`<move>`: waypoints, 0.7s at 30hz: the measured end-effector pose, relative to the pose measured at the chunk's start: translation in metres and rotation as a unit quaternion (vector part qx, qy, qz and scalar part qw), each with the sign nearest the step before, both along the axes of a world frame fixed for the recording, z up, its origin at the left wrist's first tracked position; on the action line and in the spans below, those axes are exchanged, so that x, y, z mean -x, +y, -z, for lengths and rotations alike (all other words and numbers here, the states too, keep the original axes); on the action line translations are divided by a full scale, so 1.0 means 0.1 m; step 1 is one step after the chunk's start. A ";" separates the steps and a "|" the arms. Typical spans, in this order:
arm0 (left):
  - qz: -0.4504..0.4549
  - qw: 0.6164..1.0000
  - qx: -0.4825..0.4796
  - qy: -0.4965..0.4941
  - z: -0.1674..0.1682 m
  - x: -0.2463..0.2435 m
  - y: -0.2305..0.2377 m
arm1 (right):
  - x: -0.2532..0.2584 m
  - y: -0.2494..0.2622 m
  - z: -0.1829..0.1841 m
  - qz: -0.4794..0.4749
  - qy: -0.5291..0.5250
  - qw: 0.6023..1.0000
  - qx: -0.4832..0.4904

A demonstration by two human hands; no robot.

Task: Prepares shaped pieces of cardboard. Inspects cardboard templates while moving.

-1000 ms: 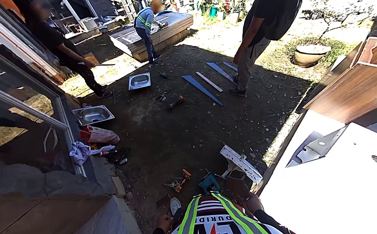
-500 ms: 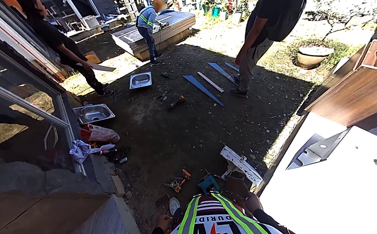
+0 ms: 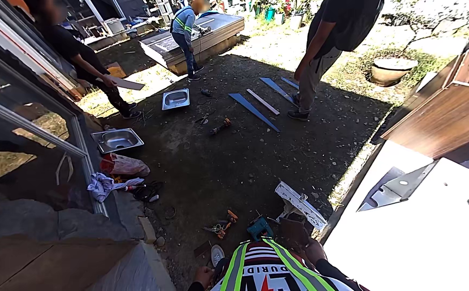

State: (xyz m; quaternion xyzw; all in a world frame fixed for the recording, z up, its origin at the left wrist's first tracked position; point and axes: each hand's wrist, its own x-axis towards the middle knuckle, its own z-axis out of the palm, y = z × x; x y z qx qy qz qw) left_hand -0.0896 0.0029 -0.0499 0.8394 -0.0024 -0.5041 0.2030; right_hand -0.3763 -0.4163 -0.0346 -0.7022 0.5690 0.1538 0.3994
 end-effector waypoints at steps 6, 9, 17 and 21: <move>-0.010 1.000 -0.001 0.007 -0.10 0.03 -0.01 | -0.02 -0.02 -0.07 -0.013 0.004 1.000 0.007; -0.002 1.000 -0.003 0.011 -0.10 0.03 -0.01 | -0.04 -0.03 -0.12 -0.013 0.007 1.000 0.001; 0.006 1.000 -0.016 0.003 0.01 0.05 0.08 | -0.05 -0.01 -0.06 -0.025 0.014 1.000 -0.013; -0.021 0.998 -0.040 -0.041 -0.27 0.00 0.07 | -0.23 0.10 -0.59 -0.055 0.012 0.997 -0.044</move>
